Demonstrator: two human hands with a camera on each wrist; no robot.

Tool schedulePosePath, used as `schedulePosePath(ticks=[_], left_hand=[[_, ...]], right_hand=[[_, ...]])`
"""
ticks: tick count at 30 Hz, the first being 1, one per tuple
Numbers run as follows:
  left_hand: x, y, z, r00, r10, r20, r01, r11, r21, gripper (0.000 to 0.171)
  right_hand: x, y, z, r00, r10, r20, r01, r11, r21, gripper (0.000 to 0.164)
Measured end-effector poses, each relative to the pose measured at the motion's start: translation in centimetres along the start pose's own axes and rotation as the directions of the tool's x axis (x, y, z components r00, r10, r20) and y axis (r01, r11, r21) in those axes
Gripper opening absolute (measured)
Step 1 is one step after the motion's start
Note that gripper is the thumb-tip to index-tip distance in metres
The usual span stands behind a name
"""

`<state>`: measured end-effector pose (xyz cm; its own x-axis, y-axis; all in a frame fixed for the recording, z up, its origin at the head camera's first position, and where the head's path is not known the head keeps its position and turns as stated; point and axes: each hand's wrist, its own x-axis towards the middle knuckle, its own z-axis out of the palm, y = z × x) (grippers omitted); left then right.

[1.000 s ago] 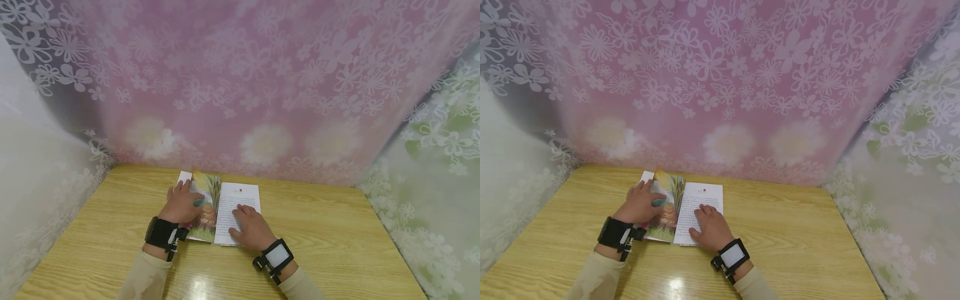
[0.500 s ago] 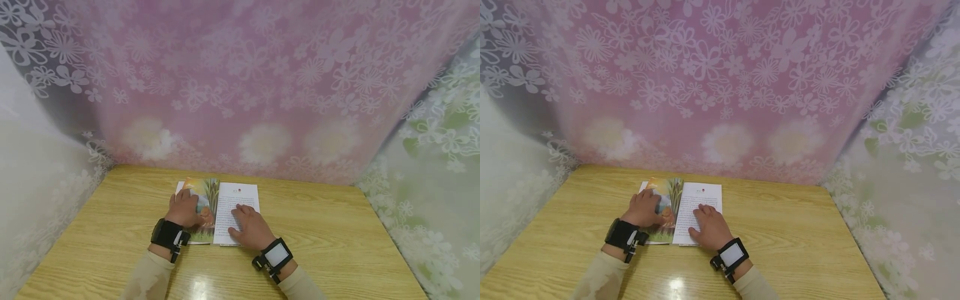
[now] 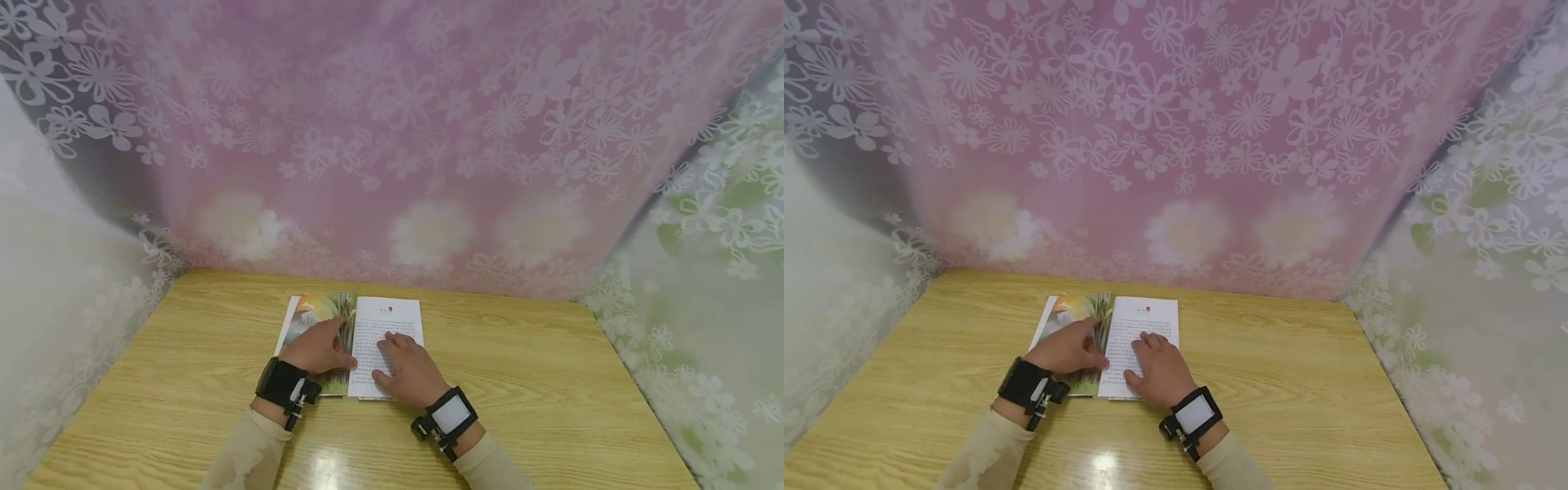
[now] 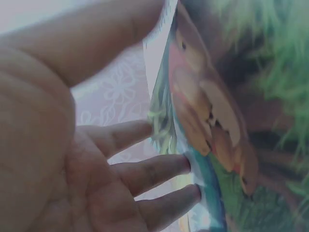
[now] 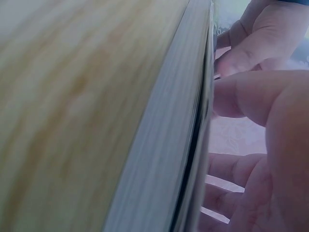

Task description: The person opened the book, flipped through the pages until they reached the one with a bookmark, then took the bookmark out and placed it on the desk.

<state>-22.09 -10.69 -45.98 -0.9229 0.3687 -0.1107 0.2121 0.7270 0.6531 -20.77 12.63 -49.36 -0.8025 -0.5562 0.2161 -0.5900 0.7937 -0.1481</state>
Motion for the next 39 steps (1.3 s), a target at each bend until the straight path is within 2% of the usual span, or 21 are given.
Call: schedulePosePath(ticks=[3,6,10,14,19,23,39], left_hand=[[0.18,0.06,0.2,1.0,-0.019,-0.017,0.019,1.0,0.008,0.094],[0.25,0.13,0.41,0.999,-0.025,-0.048,0.03,0.994,0.105,0.092],[0.06,0.28,0.48,0.997,-0.039,-0.067,0.053,0.973,0.225,0.084],[-0.23,0.48,0.26,0.993,-0.077,-0.087,0.098,0.956,0.276,0.08],[-0.33,0.54,0.36,0.984,-0.125,-0.123,0.151,0.961,0.233,0.08],[-0.18,0.25,0.57,0.982,-0.122,-0.144,0.15,0.969,0.197,0.078],[-0.07,0.12,0.85,0.978,-0.151,-0.144,0.18,0.959,0.217,0.087]], right_hand=[[0.01,-0.13,-0.11,1.0,0.008,0.006,-0.008,1.0,-0.003,0.054],[0.0,-0.26,-0.25,1.0,0.015,0.01,-0.015,1.0,-0.001,0.054],[0.02,-0.35,-0.36,1.0,0.012,0.005,-0.012,1.0,0.007,0.053],[0.03,-0.38,-0.51,1.0,0.001,-0.003,-0.001,1.0,0.014,0.052],[-0.03,-0.44,-0.74,1.0,0.001,0.005,-0.001,1.0,0.012,0.052],[-0.06,-0.46,-0.78,1.0,-0.002,0.004,0.002,1.0,0.019,0.051],[-0.1,-0.32,-0.49,1.0,0.008,0.023,-0.008,1.0,0.009,0.053]])
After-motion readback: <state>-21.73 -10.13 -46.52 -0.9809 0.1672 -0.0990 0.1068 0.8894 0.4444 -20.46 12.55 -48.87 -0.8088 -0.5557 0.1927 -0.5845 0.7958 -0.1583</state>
